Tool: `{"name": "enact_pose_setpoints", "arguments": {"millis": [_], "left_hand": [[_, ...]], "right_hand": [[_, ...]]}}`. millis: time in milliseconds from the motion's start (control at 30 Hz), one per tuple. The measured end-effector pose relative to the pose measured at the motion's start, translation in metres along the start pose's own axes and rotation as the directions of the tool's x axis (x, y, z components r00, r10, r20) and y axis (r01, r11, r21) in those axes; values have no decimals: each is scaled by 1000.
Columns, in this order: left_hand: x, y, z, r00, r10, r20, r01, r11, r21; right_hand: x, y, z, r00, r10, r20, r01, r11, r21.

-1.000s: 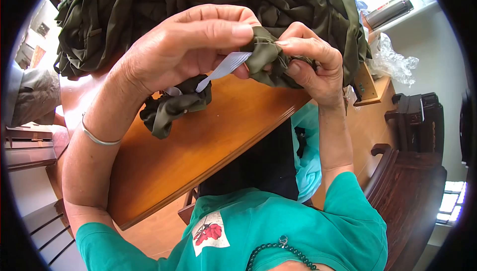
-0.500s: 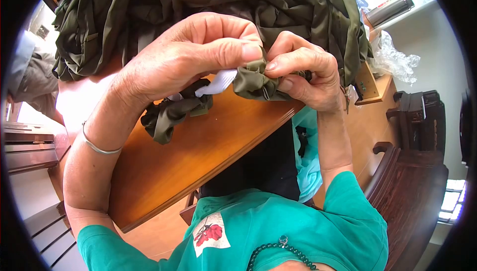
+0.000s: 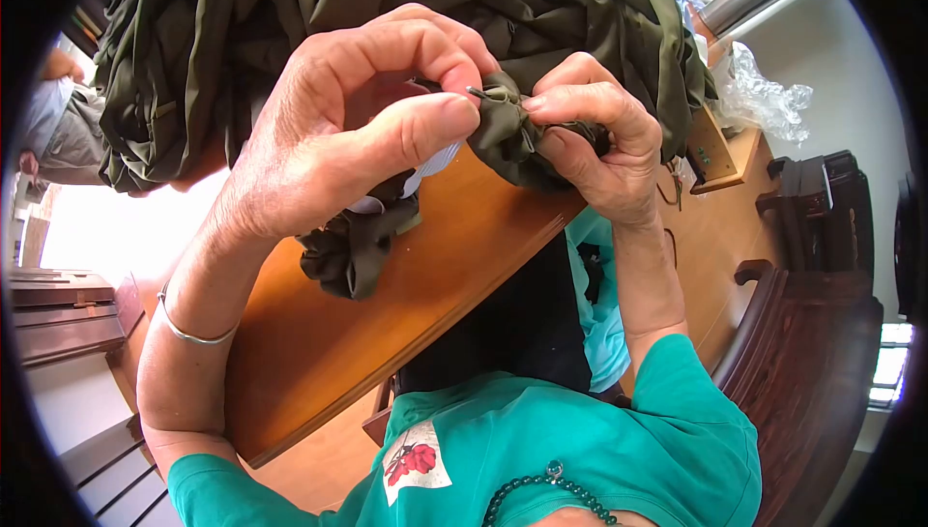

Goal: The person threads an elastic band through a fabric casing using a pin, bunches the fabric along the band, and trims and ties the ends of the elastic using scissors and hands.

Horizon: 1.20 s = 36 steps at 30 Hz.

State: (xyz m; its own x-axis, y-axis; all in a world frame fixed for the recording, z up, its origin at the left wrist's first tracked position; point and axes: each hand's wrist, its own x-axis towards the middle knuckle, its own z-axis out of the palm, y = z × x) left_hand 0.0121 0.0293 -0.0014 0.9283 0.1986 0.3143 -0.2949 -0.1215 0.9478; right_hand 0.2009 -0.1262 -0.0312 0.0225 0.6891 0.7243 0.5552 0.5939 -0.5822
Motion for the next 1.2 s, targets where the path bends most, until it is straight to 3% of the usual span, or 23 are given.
{"name": "enact_pose_setpoints", "arguments": {"millis": [167,267,400,500,633,767,867,900,1000,1100,1133,1200], "left_hand": [[1,-3,6,997,26,-67,-24,999,30],[1,-1,7,997,-50,-57,56,993,105],[0,-1,8,999,31,-37,-17,947,320],[1,7,0,979,200,49,-182,728,661],[-1,11,6,955,269,126,-242,456,857],[-3,16,14,940,300,166,-257,298,919],[-6,29,8,974,199,113,-183,383,905],[-7,33,5,980,169,100,-161,401,902],[-6,36,-10,998,56,32,-55,487,872],[-4,41,-11,997,-80,-17,59,554,831],[-5,39,-9,994,-106,-22,78,556,828],[-5,32,-9,995,-96,-10,58,523,850]], "right_hand": [[0,-1,2,1000,-12,-6,11,997,-78],[0,-4,5,1000,-14,-6,13,992,-125],[5,-9,9,1000,-6,5,7,975,-222],[7,-8,3,999,2,45,12,953,-303],[8,-16,3,993,58,103,-13,920,-393],[12,-26,8,988,69,137,-3,903,-430],[18,-27,-1,987,69,144,-8,921,-390],[17,-31,-5,978,187,96,-144,927,-345],[5,-18,-21,966,255,38,-226,908,-353],[-12,-10,-26,903,423,-80,-423,906,16],[-15,-11,-26,906,413,-90,-411,911,41],[-16,-12,-25,931,354,-89,-361,928,-94]]}}
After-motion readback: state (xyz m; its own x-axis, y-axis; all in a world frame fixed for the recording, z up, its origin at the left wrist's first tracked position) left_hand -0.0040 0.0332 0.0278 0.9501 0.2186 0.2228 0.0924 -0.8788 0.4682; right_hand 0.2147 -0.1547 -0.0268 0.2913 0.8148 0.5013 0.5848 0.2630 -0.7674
